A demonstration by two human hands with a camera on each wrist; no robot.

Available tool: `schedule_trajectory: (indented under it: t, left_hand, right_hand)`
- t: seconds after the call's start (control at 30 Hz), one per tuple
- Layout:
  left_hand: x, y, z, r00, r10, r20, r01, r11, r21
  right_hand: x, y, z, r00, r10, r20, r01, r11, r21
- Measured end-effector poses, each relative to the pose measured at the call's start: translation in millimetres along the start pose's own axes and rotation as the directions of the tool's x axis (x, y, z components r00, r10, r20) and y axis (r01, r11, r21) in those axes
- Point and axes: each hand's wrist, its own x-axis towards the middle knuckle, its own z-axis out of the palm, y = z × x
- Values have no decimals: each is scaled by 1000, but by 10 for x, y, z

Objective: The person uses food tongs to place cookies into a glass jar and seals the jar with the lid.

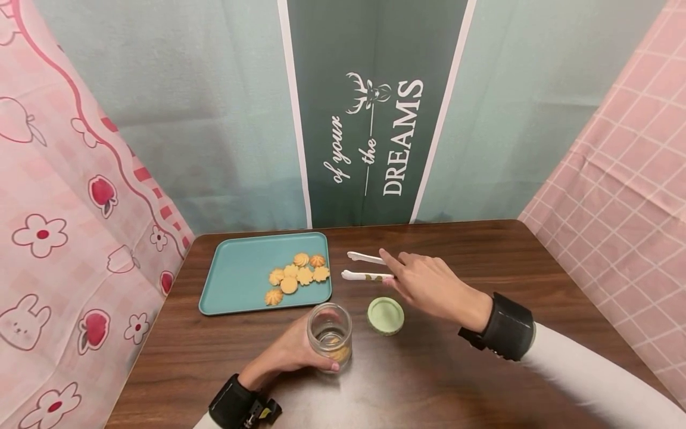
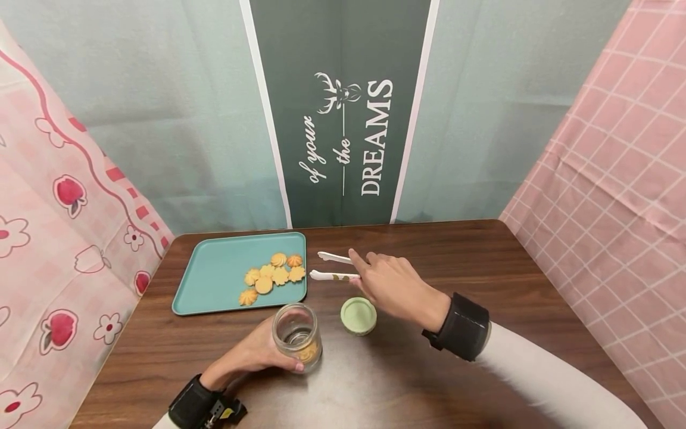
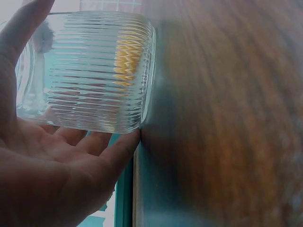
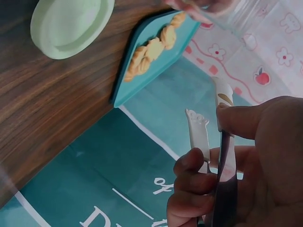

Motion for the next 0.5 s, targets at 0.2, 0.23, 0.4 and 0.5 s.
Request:
schedule_trajectory:
  t: [0.2,0.23,0.4,0.5]
  left_hand:
    - [-3,-7,-3,1000,-3,-1,3,1000,8]
    - [-3,-7,-3,1000,-5,-1,5,1000,10]
    - [-3,1,-4,1000,-18,-5,18,1000,20]
    - [-3,8,-5,1000,-25,-6,25,999,20]
  right_hand:
    - [20,41,40,1000,-6,2,6,1000,-12]
    - [22,46,46,1000,-6,4,6,1000,-11]
    - [43,72,77,1000,-3,7,3,1000,-13]
    - [55,84,96,1000,0,9,0,1000,-9]
